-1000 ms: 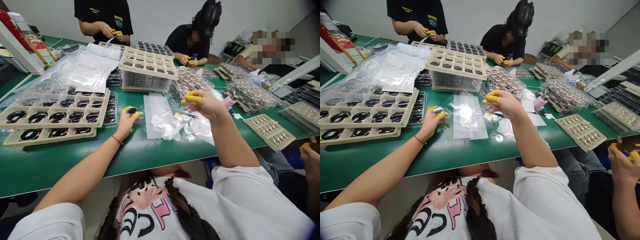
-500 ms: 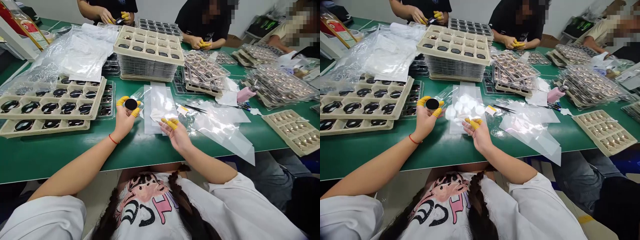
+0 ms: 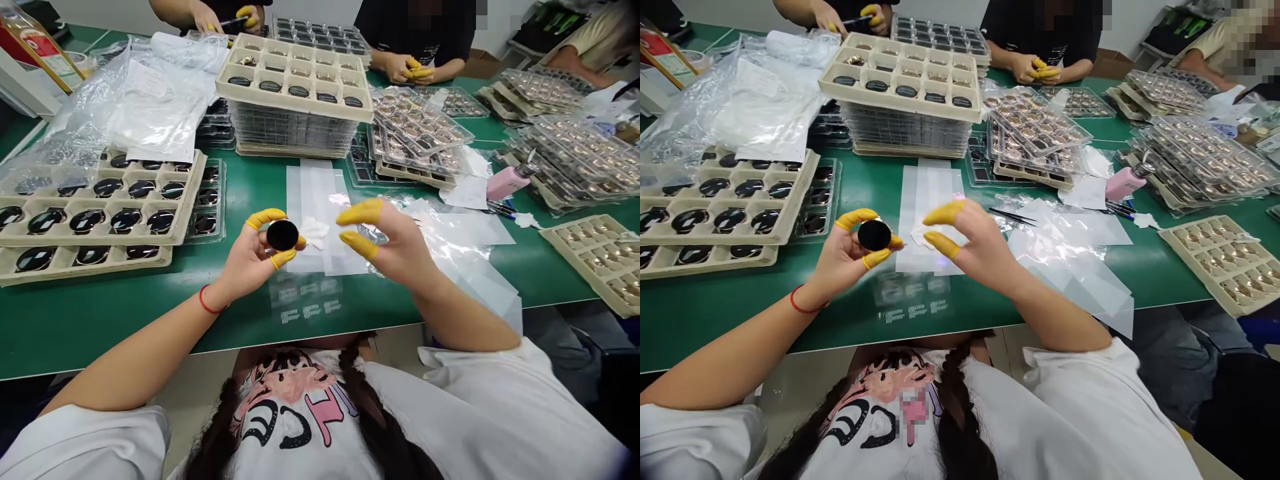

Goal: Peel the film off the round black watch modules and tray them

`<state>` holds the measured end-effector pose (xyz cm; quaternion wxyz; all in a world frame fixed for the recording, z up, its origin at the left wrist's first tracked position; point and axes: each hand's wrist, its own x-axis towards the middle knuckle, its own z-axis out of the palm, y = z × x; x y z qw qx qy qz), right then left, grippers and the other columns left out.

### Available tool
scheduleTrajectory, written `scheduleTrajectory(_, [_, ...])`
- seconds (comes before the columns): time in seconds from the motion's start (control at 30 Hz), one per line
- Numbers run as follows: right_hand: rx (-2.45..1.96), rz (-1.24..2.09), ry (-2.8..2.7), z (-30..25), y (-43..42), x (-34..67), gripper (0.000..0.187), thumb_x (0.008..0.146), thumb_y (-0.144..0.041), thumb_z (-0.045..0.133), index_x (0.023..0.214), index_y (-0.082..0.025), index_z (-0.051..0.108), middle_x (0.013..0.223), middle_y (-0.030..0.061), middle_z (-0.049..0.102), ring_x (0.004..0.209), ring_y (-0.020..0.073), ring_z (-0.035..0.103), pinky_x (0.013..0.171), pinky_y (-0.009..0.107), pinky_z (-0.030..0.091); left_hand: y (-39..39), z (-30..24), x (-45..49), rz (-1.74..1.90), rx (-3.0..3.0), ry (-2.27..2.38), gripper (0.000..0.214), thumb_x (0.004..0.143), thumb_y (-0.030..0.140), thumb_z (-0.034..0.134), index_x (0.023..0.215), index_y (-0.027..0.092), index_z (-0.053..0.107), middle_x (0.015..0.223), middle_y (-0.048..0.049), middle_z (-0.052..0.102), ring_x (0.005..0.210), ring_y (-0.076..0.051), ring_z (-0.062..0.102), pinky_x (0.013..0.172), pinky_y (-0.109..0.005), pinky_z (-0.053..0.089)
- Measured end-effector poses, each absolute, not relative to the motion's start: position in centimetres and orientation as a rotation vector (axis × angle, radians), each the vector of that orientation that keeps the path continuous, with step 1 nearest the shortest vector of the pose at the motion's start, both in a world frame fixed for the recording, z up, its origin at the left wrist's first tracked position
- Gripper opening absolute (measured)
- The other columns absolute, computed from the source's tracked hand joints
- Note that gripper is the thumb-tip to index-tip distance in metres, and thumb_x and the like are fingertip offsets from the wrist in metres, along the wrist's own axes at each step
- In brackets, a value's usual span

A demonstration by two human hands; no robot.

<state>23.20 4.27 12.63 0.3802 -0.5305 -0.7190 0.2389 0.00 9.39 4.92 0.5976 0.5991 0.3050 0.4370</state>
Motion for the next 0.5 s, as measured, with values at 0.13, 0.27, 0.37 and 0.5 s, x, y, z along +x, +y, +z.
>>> scheduleTrajectory(0.13, [-1.351, 0.570, -2.075, 11.6, 8.3, 22.3, 0.032, 0.079, -0.040, 0.070, 0.106, -0.024, 0.067, 0.108, 0.0055, 0.071, 0.108, 0.0262, 0.062, 0.100, 0.048, 0.045, 8.6, 4.4, -0.3, 1.069, 1.554, 0.617, 0.050, 0.075, 0.015, 0.075, 0.115, 0.024, 0.047, 0.099, -0.0033, 0.073, 0.093, -0.019, 0.075, 0.082, -0.029, 0.062])
scheduleTrajectory(0.27, [-1.415, 0.812, -1.976, 10.1, 8.6, 22.4, 0.028, 0.083, -0.037, 0.065, 0.107, -0.022, 0.066, 0.092, 0.0032, 0.072, 0.095, 0.0215, 0.066, 0.091, 0.042, 0.050, 8.6, 4.1, -0.5, 1.129, 1.614, 0.671, 0.048, 0.071, 0.015, 0.078, 0.110, 0.022, 0.051, 0.099, -0.0044, 0.072, 0.093, -0.021, 0.075, 0.081, -0.030, 0.062])
scheduleTrajectory(0.37, [-1.418, 0.878, -1.905, 9.4, 8.1, 22.6, 0.024, 0.082, -0.034, 0.067, 0.103, -0.024, 0.068, 0.089, 0.0022, 0.071, 0.090, 0.0200, 0.066, 0.087, 0.039, 0.051, 8.4, 4.0, -0.2, 1.148, 1.525, 0.698, 0.049, 0.071, 0.018, 0.079, 0.109, 0.023, 0.050, 0.106, -0.0058, 0.071, 0.099, -0.022, 0.073, 0.089, -0.037, 0.061])
scheduleTrajectory(0.5, [-1.346, 0.792, -1.910, 9.0, 8.2, 22.7, 0.022, 0.081, -0.032, 0.071, 0.102, -0.027, 0.067, 0.088, 0.0005, 0.071, 0.089, 0.0207, 0.066, 0.094, 0.042, 0.048, 7.9, 4.0, 0.1, 1.146, 1.333, 0.713, 0.050, 0.076, 0.023, 0.076, 0.116, 0.028, 0.046, 0.116, -0.0037, 0.068, 0.111, -0.023, 0.069, 0.104, -0.046, 0.054])
